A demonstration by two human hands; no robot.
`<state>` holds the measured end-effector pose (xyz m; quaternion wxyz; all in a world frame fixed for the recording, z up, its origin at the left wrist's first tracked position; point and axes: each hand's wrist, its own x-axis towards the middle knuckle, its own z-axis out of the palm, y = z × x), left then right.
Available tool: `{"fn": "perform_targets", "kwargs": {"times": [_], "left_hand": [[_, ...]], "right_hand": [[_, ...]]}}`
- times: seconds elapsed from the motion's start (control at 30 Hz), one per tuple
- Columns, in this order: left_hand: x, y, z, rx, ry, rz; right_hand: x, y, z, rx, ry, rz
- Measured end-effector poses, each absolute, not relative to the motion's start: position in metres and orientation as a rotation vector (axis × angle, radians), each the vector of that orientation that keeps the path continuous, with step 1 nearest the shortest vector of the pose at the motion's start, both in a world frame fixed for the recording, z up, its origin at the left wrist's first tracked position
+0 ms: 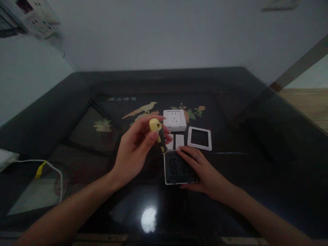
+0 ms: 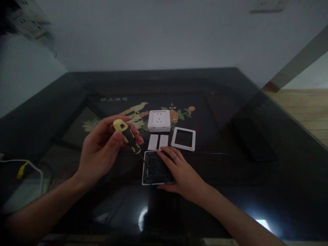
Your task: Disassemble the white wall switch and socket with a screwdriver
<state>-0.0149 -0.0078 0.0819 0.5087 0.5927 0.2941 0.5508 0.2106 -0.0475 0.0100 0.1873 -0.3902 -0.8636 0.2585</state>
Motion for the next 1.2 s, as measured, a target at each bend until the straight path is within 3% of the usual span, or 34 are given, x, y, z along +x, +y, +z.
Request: {"fn": "perform_targets", "kwargs": {"times": [0.47, 0.93, 1.2], "left_hand": [[-0.014, -0.007, 0.081, 1.495, 0.679, 1.331], [-0.033, -0.012, 0.101, 1.848, 0.522, 0.95], [-0.037, -0.011, 0.106, 1.921, 0.579, 0.995]], "right_hand": [[0.21, -0.048, 0.006, -1.098, -2.432, 0.676], [0.209, -0.05, 0.009, -1.109, -2.426, 0.691], [0.208, -0.051, 0.009, -1.134, -2.431, 0.678]]}}
